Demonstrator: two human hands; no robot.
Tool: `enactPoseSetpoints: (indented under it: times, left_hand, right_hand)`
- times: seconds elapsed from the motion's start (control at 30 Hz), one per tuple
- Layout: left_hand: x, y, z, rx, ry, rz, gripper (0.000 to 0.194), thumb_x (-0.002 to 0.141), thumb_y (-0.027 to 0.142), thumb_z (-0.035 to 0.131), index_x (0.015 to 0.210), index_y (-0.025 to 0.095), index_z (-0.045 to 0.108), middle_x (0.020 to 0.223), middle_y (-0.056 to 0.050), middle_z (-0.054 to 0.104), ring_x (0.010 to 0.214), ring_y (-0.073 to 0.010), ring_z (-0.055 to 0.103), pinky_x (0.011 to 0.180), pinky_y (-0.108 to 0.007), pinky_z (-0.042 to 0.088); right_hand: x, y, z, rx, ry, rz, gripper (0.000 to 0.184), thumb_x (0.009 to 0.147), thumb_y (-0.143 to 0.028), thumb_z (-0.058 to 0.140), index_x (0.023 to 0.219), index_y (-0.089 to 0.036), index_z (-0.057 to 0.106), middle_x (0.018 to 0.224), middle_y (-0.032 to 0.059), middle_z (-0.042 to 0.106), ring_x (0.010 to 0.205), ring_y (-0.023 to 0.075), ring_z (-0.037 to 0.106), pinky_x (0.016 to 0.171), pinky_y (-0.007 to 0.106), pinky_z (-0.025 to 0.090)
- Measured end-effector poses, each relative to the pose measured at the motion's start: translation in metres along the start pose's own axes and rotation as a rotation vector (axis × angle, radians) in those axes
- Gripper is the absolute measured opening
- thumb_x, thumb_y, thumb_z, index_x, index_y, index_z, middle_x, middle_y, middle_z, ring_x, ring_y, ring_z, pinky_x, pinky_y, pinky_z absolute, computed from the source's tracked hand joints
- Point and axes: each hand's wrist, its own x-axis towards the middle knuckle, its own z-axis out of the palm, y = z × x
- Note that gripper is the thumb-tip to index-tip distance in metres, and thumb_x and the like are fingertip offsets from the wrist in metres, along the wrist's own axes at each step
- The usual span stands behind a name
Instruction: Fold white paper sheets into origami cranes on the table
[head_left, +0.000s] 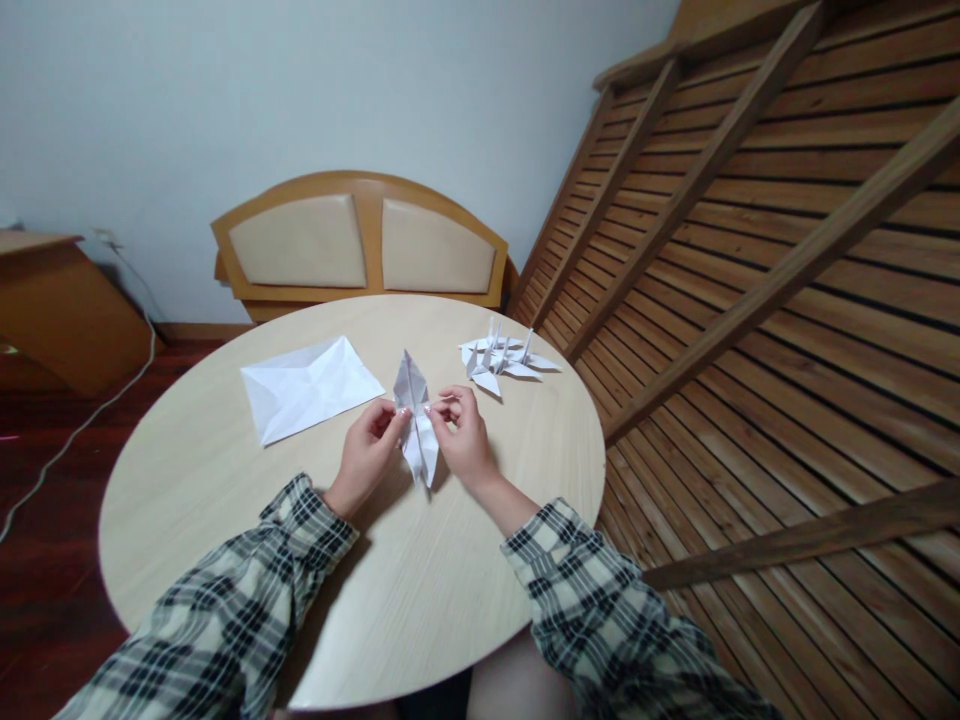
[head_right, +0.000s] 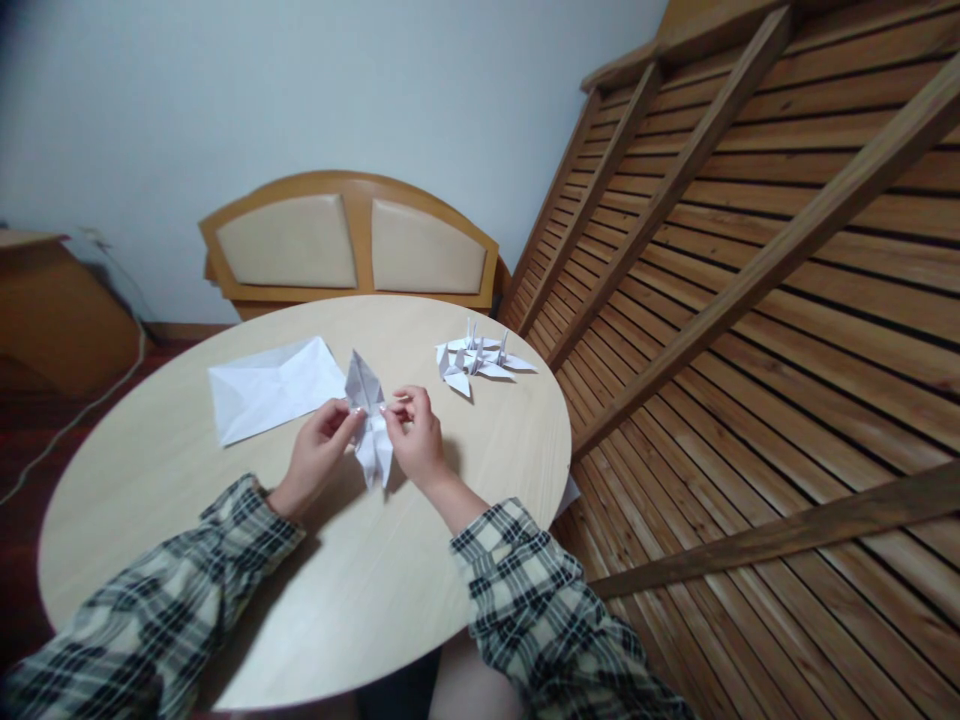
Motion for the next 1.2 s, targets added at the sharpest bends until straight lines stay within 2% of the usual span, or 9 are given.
enactPoseSetpoints:
  times: [0.13,0.23,0.33,0.5,0.7,0.8,0.9,1.07,1.2]
  left_hand:
    - [0.0,0.0,0.0,-0.018,0.015,-0.022,0.026,0.08,0.042,0.066,0.075,0.017,0.058,0.062,0.003,0.052,0.056,-0.0118,0.046,0.053,-0.024,0.035]
    - [0.0,-0.002,-0.001,0.013,0.036,-0.012,0.025,0.08,0.04,0.065,0.076,0.017,0.059,0.064,0.002,0.053,0.058,-0.0121,0.046,0.055,-0.024,0.035]
    - [0.0,-0.004,-0.002,0.046,0.043,0.014,0.021,0.082,0.037,0.064,0.077,0.017,0.06,0.066,0.002,0.054,0.061,-0.0126,0.048,0.057,-0.024,0.036]
    - [0.0,-0.004,-0.002,0.06,0.062,0.019,0.02,0.08,0.035,0.066,0.075,0.017,0.06,0.066,0.002,0.055,0.059,-0.0123,0.047,0.056,-0.024,0.035]
    - [0.0,-0.005,-0.002,0.1,0.041,0.025,0.019,0.082,0.034,0.065,0.075,0.017,0.059,0.063,0.003,0.053,0.057,-0.0118,0.047,0.055,-0.024,0.035]
    - [0.0,-0.005,-0.002,0.122,0.025,0.02,0.019,0.082,0.034,0.065,0.075,0.018,0.058,0.063,0.003,0.053,0.058,-0.012,0.047,0.056,-0.024,0.035]
    - [0.0,-0.004,-0.002,0.106,-0.001,-0.001,0.02,0.079,0.033,0.068,0.074,0.018,0.058,0.062,0.003,0.053,0.058,-0.012,0.046,0.056,-0.024,0.034]
    - [0.001,-0.007,-0.004,0.117,-0.055,-0.009,0.019,0.076,0.03,0.072,0.086,0.018,0.06,0.073,0.001,0.059,0.063,-0.0131,0.051,0.06,-0.025,0.038]
    - [0.001,-0.012,-0.005,0.128,-0.124,0.004,0.028,0.075,0.027,0.072,0.098,0.019,0.057,0.084,-0.001,0.06,0.069,-0.0142,0.055,0.064,-0.026,0.043]
  right_hand:
    - [0.002,-0.002,-0.005,-0.256,-0.042,-0.134,0.008,0.089,-0.022,0.055,0.095,-0.023,0.061,0.098,0.0049,0.061,0.094,0.0173,0.061,0.085,0.034,0.051]
    - [0.003,-0.006,-0.008,-0.449,-0.078,-0.199,0.01,0.086,-0.022,0.063,0.096,-0.023,0.065,0.101,0.0063,0.062,0.101,0.0206,0.058,0.093,0.039,0.048]
    - [0.003,-0.008,-0.01,-0.575,-0.112,-0.219,0.017,0.084,-0.023,0.066,0.101,-0.022,0.066,0.1,0.0062,0.065,0.1,0.0231,0.058,0.091,0.042,0.046]
    - [0.0,-0.007,-0.009,-0.669,-0.176,-0.229,0.023,0.085,-0.025,0.064,0.108,-0.025,0.066,0.105,0.0057,0.068,0.101,0.0254,0.057,0.088,0.043,0.043]
    - [-0.001,-0.01,-0.006,-0.668,-0.177,-0.199,0.024,0.086,-0.021,0.058,0.108,-0.023,0.066,0.102,0.0065,0.07,0.098,0.0259,0.059,0.088,0.045,0.043]
    - [0.0,-0.009,-0.006,-0.619,-0.145,-0.149,0.026,0.083,-0.015,0.056,0.105,-0.022,0.067,0.1,0.0068,0.071,0.096,0.0253,0.061,0.089,0.045,0.044]
    - [0.001,-0.001,-0.006,-0.455,-0.086,-0.023,0.027,0.079,-0.011,0.055,0.101,-0.022,0.066,0.096,0.006,0.07,0.09,0.0222,0.063,0.086,0.042,0.048]
    - [0.006,0.019,-0.007,-0.043,-0.044,0.24,0.012,0.078,-0.023,0.058,0.087,-0.021,0.064,0.084,0.0028,0.068,0.075,0.0165,0.063,0.072,0.031,0.051]
    - [0.01,0.027,-0.006,0.171,0.002,0.377,0.013,0.074,-0.029,0.06,0.082,-0.019,0.062,0.08,0.0013,0.066,0.072,0.0148,0.061,0.069,0.028,0.049]
